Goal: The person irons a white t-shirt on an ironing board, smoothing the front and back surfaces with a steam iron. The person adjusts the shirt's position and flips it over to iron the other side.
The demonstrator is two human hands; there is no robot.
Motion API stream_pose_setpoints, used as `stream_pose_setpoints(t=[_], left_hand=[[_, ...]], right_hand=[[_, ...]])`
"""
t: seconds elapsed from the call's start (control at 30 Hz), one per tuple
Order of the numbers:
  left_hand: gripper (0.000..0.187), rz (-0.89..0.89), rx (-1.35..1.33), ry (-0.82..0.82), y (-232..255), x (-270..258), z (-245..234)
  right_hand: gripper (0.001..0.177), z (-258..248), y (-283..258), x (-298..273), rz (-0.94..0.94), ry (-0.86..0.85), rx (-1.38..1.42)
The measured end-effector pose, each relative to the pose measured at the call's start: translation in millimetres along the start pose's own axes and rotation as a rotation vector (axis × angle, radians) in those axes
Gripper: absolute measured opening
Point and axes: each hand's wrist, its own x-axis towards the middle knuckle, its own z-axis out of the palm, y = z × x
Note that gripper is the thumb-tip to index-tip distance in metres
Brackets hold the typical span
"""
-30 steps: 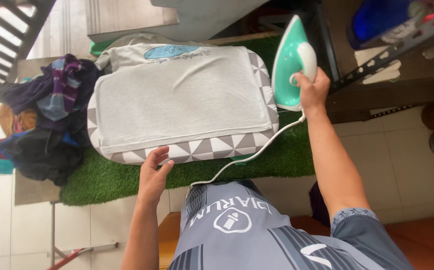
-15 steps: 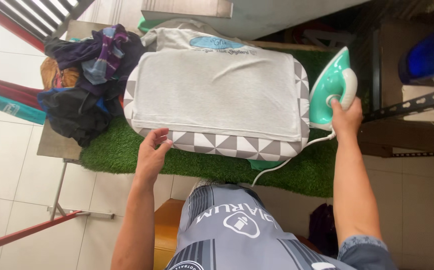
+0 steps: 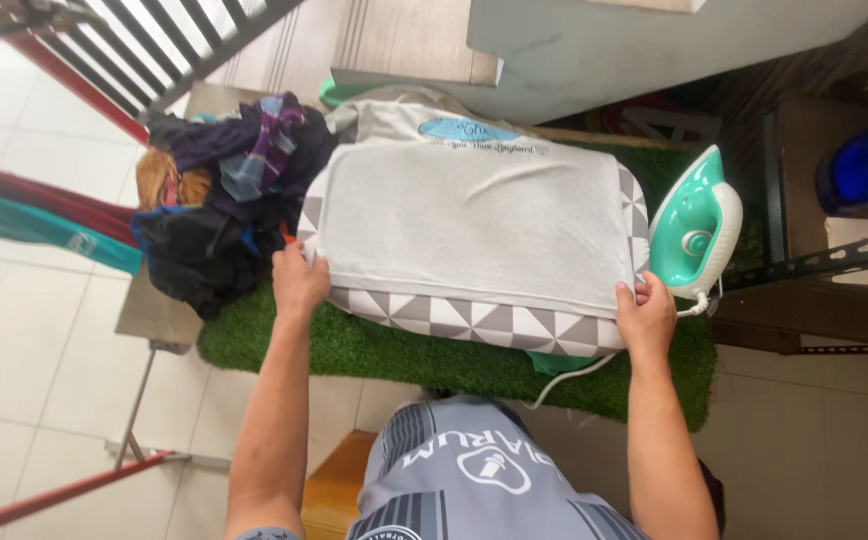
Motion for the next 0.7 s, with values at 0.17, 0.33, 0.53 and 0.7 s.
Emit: stream_pose_setpoints(t=[0.17,0.33,0.53,0.7], left_hand=[[0.048,-0.075,0.053,-0.194,24.6,6.9,-6.9],[0.04,-0.061,0.05,-0.234,22.1,13.6,-5.7],[0.037,-0.068,-0.19,-0.312,-0.5,26.3,0.4],[0.04,-0.215,-0.496,-0.454,-6.5,34.5,-9.7]], right_hand=[[0.042,1.4,-13.8,21.2,0.233,-0.065,-0.108],[0.03,-0.2,-12.8,27.1,0.41,-0.087,0.049],[0.03,4.8,11.5,25.4,0.345,-0.056,0.213],[0.03,6.5,19.0,30.1,0.338,-0.083,0.233]])
